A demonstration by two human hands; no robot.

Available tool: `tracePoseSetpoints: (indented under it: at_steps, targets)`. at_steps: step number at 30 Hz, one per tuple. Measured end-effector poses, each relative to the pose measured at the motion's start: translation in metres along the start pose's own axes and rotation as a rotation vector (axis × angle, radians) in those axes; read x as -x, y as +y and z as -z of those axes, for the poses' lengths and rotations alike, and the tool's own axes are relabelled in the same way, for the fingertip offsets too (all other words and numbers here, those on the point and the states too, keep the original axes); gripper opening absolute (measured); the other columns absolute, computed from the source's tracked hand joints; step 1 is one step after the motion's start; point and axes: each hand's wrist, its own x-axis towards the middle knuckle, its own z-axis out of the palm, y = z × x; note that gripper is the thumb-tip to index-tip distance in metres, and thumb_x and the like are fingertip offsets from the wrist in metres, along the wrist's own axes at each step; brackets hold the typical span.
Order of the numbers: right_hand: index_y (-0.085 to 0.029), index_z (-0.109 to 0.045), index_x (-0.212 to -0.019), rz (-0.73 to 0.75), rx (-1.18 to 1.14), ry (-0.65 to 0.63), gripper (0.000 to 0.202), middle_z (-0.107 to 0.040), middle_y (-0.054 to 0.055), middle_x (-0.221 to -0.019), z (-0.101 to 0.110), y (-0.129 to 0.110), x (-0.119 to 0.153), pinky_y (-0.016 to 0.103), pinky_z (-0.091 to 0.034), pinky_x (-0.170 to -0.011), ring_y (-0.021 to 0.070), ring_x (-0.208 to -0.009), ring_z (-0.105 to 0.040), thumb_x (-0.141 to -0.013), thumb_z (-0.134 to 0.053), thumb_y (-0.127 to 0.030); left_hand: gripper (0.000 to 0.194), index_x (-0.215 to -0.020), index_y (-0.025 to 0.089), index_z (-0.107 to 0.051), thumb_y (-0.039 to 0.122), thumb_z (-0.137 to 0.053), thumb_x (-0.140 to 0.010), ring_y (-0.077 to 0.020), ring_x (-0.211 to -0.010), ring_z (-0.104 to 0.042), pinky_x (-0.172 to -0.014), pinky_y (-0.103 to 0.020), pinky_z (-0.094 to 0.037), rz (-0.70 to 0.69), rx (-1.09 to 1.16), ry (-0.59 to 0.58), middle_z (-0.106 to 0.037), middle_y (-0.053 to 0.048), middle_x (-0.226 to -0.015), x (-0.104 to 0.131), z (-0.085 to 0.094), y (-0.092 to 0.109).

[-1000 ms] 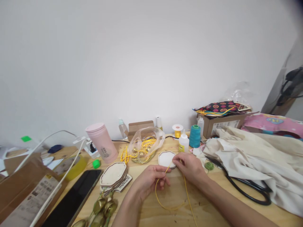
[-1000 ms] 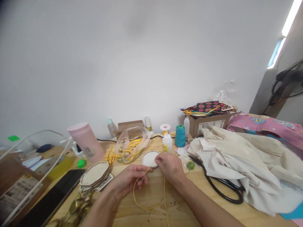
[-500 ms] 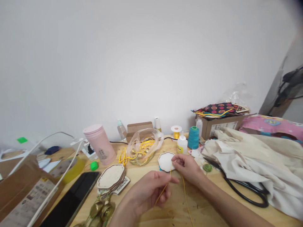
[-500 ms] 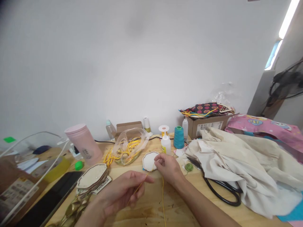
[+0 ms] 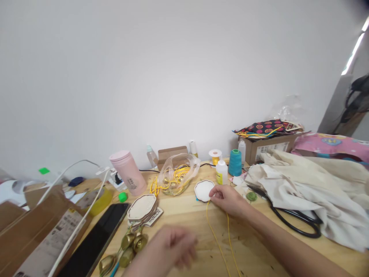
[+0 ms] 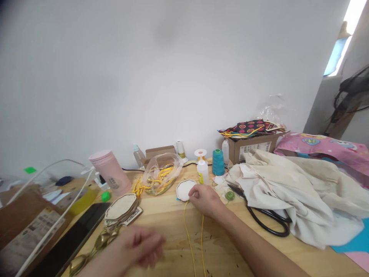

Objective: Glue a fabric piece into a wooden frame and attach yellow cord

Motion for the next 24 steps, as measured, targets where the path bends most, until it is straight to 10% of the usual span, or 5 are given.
tracePoseSetpoints:
  at_steps: [9, 24]
  targets:
    - [-0.019, -0.062, -0.076, 0.125, -0.106, -0.002, 0.017, -0.053, -0.004, -0.054, 0.004, -0.002, -0.002, 0.019, -0.032, -0.046, 0.0094, -0.050, -0.045, -0.070, -0.046, -0.018, 0.029, -0.088, 0.020, -0.061, 0.027, -0.060, -0.060, -0.0178, -0.064, -0.049, -0.058, -0.025, -0.028, -0.309, -0.395, 0.429, -0.057, -0.002, -0.067, -0.088, -0.025, 0.014]
    - [-0.017, -0.054, -0.074, -0.007, -0.712, 0.116, 0.011, -0.052, -0.003, -0.055, -0.006, 0.004, -0.009, 0.023, -0.039, -0.055, 0.0111, -0.054, -0.050, -0.065, -0.050, -0.021, 0.033, -0.067, 0.013, -0.057, 0.046, -0.052, -0.067, -0.0153, -0.057, -0.054, -0.055, -0.027, -0.040, -0.222, 0.139, 0.365, -0.060, -0.005, -0.062, -0.109, -0.013, -0.009]
